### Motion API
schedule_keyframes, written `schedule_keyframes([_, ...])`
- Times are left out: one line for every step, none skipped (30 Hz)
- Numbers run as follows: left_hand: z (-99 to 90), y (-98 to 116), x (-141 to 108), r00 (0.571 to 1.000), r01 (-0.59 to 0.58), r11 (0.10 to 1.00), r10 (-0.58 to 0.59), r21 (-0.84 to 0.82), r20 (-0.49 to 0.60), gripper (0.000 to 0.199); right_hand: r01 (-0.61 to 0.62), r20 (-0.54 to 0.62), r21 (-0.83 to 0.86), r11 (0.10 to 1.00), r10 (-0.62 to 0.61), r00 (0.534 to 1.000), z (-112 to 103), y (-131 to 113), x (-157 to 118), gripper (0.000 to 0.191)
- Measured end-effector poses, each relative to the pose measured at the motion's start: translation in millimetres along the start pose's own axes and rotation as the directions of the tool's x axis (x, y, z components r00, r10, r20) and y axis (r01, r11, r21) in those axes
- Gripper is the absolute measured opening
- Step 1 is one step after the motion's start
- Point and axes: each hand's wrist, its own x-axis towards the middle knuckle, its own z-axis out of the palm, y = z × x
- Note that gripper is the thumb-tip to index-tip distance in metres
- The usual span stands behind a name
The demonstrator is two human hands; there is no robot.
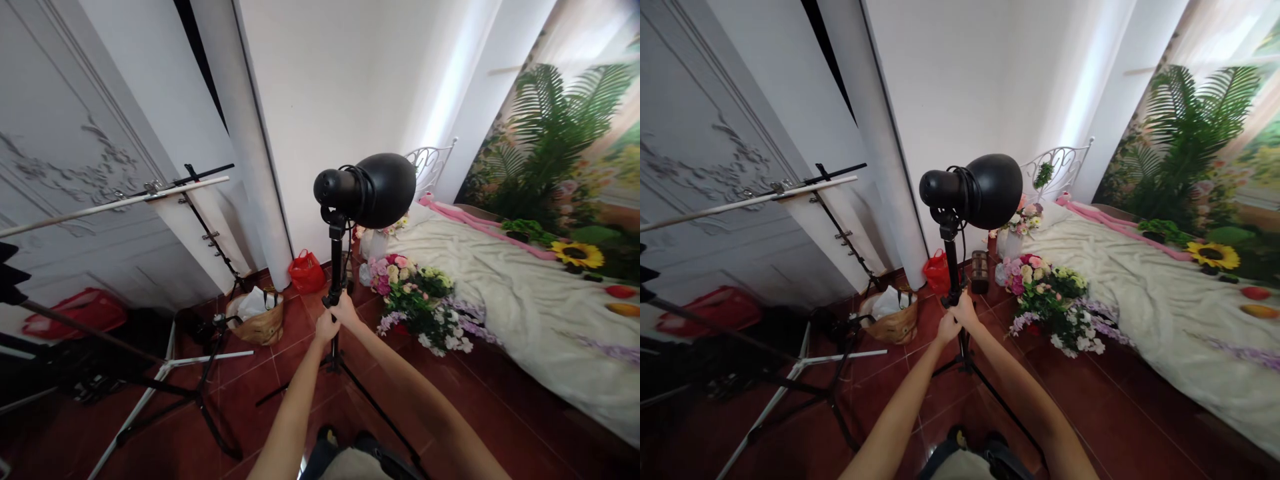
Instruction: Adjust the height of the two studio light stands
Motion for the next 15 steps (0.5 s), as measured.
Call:
schedule_keyframes([1.3, -1, 0, 1.0, 0.005, 1.0, -0.005, -0.004, -0.002, 0.024, -0.003, -0.003, -0.006, 1.0, 0.003, 1.0, 0, -1, 0, 0.021])
schedule_keyframes([2.6, -2, 1, 1.0, 0.01, 1.0, -0.011, -0.013, -0.005, 0.024, -0.01, -0.009, -0.013, 1.0, 0.009, 1.0, -1, -3, 0, 0.024])
schedule_keyframes([3.7, -3, 1, 1.0, 0.016, 1.0, -0.016, -0.026, -0.008, 0.023, -0.02, -0.019, -0.017, 1.0, 0.019, 1.0, -1, -4, 0, 0.027])
schedule_keyframes([4.7, -3, 1, 1.0, 0.021, 0.999, -0.021, -0.042, -0.009, 0.023, -0.031, -0.029, -0.018, 0.999, 0.031, 0.999, -1, -6, 1, 0.031])
schedule_keyframes([5.4, -4, 1, 1.0, 0.025, 0.998, -0.026, -0.061, -0.008, 0.023, -0.041, -0.04, -0.016, 0.999, 0.04, 0.998, -1, -7, 1, 0.035])
schedule_keyframes([5.8, -4, 1, 1.0, 0.028, 0.996, -0.029, -0.08, -0.005, 0.023, -0.042, -0.045, -0.011, 0.999, 0.042, 0.998, -1, -8, 0, 0.038])
schedule_keyframes([5.9, -4, 1, 1.0, 0.028, 0.995, -0.028, -0.098, -0.001, 0.022, -0.032, -0.044, -0.005, 0.999, 0.032, 0.999, -2, -9, -1, 0.042])
schedule_keyframes([5.7, -3, 1, 1.0, 0.021, 0.993, -0.022, -0.114, 0.0, 0.022, -0.011, -0.036, 0.0, 1.0, 0.011, 0.999, -3, -9, -2, 0.045])
schedule_keyframes([5.3, -3, 1, 1.0, 0.009, 0.992, -0.009, -0.129, -0.003, 0.023, 0.018, -0.027, 0.0, 1.0, -0.018, 0.999, -5, -8, -5, 0.049])
schedule_keyframes([4.7, -2, 1, 1.0, -0.01, 0.99, 0.01, -0.143, -0.006, 0.024, 0.051, -0.023, -0.003, 0.999, -0.051, 0.998, -7, -7, -10, 0.053])
schedule_keyframes([4.2, -1, 1, 1.0, -0.031, 0.987, 0.029, -0.157, -0.011, 0.026, 0.082, -0.025, -0.011, 0.997, -0.082, 0.996, -11, -4, -17, 0.057])
schedule_keyframes([3.8, -1, 1, 0.999, -0.048, 0.984, 0.045, -0.17, -0.018, 0.028, 0.108, -0.034, -0.024, 0.994, -0.108, 0.994, -16, -1, -25, 0.06])
schedule_keyframes([3.6, 0, 1, 0.998, -0.058, 0.982, 0.054, -0.179, -0.026, 0.029, 0.126, -0.047, -0.044, 0.991, -0.128, 0.991, -21, 3, -35, 0.062])
schedule_keyframes([3.6, 1, 1, 0.998, -0.061, 0.982, 0.056, -0.181, -0.036, 0.031, 0.137, -0.057, -0.067, 0.988, -0.141, 0.988, -26, 7, -46, 0.062])
schedule_keyframes([4.0, 1, 1, 0.998, -0.059, 0.983, 0.052, -0.175, -0.045, 0.033, 0.146, -0.059, -0.092, 0.985, -0.152, 0.987, -32, 11, -57, 0.061])
